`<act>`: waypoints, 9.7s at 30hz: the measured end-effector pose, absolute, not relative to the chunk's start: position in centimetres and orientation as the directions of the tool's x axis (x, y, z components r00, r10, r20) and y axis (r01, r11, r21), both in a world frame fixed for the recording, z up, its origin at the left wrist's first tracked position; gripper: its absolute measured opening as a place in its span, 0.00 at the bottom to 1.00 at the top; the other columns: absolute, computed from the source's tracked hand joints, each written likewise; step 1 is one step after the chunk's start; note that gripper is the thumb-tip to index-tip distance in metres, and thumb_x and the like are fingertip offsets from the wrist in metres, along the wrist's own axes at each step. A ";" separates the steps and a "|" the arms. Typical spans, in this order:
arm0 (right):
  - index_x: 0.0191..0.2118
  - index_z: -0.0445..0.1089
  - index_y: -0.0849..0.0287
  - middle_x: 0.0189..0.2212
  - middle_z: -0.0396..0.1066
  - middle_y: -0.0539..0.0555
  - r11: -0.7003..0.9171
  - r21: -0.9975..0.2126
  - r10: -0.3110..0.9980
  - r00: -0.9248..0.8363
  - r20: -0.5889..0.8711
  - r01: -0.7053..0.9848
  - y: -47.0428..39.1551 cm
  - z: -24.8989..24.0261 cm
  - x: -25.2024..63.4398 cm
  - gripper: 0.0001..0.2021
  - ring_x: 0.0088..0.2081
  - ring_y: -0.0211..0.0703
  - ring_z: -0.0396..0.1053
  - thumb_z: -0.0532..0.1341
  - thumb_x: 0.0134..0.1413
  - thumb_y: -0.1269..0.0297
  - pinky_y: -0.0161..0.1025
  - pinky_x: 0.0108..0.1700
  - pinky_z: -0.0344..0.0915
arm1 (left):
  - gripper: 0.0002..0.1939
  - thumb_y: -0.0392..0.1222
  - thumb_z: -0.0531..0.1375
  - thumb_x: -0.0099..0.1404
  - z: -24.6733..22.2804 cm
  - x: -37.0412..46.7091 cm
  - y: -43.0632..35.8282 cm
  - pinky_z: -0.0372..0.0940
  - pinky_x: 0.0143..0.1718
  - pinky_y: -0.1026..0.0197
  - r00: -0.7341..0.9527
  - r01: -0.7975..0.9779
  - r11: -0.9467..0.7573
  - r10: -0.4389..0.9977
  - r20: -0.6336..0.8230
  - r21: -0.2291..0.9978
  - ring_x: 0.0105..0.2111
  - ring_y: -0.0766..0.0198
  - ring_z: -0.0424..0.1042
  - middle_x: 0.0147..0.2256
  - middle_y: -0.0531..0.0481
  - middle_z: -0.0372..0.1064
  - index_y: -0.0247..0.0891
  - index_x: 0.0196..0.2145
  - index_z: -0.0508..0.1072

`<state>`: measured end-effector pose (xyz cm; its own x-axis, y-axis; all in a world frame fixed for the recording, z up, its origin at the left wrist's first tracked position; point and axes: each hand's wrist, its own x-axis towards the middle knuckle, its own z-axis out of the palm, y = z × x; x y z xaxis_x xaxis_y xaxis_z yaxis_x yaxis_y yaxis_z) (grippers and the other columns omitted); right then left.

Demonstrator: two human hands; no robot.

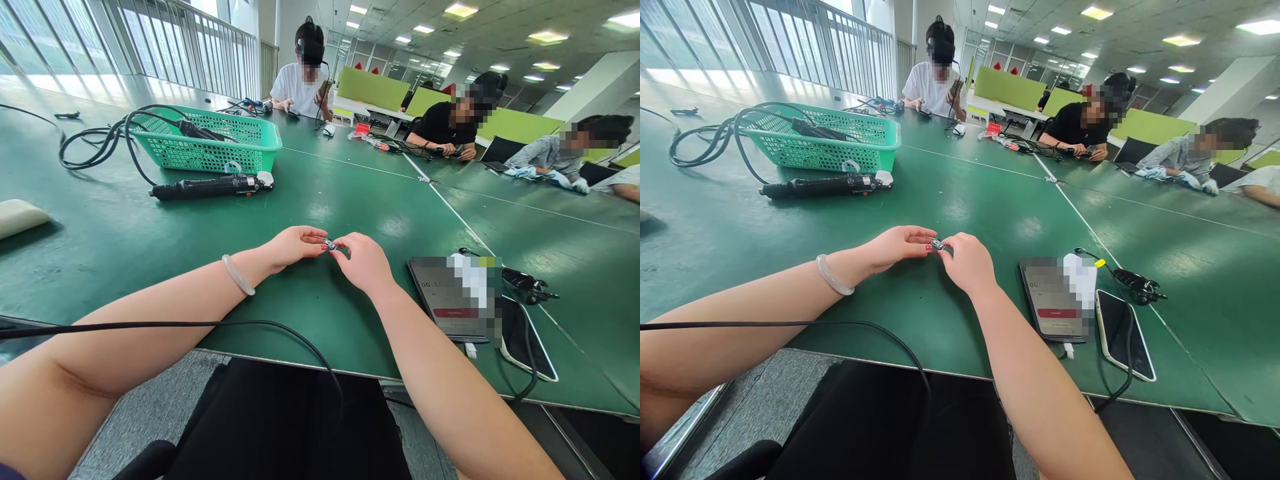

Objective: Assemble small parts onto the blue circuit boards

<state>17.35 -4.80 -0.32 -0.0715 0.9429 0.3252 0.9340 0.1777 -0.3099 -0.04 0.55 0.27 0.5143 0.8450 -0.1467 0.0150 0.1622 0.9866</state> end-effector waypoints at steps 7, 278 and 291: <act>0.40 0.76 0.59 0.39 0.76 0.57 0.256 -0.238 0.914 -0.155 0.374 0.937 -4.9 -0.5 16.3 0.08 0.44 0.49 0.70 0.60 0.60 0.64 0.42 0.43 0.65 | 0.11 0.30 0.63 0.61 0.0 0.4 -0.1 0.70 0.47 0.62 0.557 -0.107 0.358 0.795 -0.243 0.928 0.33 0.72 0.73 0.36 0.48 0.75 0.32 0.42 0.76; 0.29 0.75 0.56 0.29 0.76 0.52 0.184 -0.813 0.924 0.184 0.334 0.553 -4.3 -1.1 16.6 0.10 0.30 0.42 0.68 0.60 0.54 0.58 0.40 0.36 0.63 | 0.13 0.42 0.62 0.58 0.3 -0.7 1.2 0.64 0.33 0.61 0.514 0.540 -0.371 0.856 0.053 0.756 0.29 0.62 0.72 0.32 0.50 0.79 0.41 0.40 0.81; 0.31 0.75 0.57 0.28 0.76 0.52 0.214 -0.780 0.894 0.205 0.399 0.588 -4.4 -0.9 17.2 0.12 0.29 0.42 0.69 0.60 0.56 0.55 0.42 0.35 0.65 | 0.17 0.49 0.58 0.62 0.2 -1.4 2.3 0.68 0.42 0.60 0.498 0.763 -0.461 0.866 0.041 0.454 0.41 0.57 0.74 0.44 0.49 0.79 0.43 0.44 0.82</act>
<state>17.18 -4.44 -0.90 0.2045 0.8938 0.3991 0.5878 0.2139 -0.7802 -1.36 2.30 0.25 0.4983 0.8660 0.0412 0.7630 -0.4606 0.4535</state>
